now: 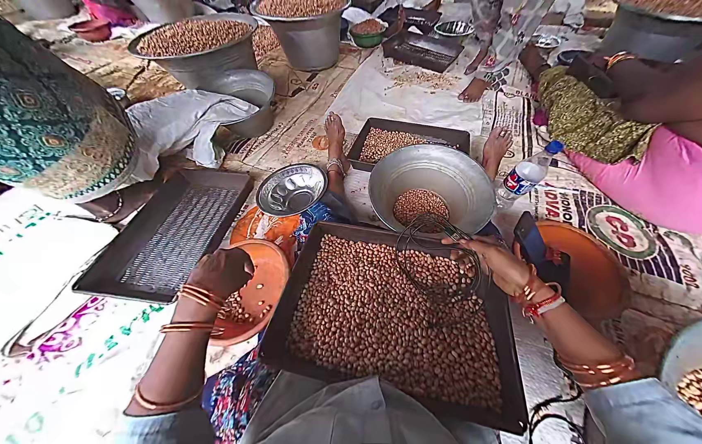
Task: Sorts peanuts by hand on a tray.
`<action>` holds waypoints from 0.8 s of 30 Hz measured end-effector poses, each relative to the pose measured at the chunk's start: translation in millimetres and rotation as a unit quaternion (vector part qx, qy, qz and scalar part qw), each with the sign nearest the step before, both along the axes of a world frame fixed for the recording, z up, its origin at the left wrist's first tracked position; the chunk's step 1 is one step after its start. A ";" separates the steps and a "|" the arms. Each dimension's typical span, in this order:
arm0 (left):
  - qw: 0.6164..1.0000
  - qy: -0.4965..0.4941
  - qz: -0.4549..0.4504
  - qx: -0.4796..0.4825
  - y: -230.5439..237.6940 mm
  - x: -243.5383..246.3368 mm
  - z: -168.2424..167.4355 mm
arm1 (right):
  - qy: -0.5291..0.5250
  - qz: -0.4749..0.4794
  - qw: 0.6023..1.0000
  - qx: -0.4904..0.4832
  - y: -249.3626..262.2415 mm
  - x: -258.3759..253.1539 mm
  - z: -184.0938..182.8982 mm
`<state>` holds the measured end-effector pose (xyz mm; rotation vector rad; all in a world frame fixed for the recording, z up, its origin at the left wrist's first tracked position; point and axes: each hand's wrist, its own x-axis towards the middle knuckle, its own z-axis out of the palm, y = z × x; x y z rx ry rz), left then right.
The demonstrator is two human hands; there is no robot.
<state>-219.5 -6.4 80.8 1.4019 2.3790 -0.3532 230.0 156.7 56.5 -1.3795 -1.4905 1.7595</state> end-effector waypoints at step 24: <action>0.590 -0.785 0.131 0.138 102.9 213.6 -44.7 | 0.086 0.162 0.982 0.048 -30.4 -19.5 12.0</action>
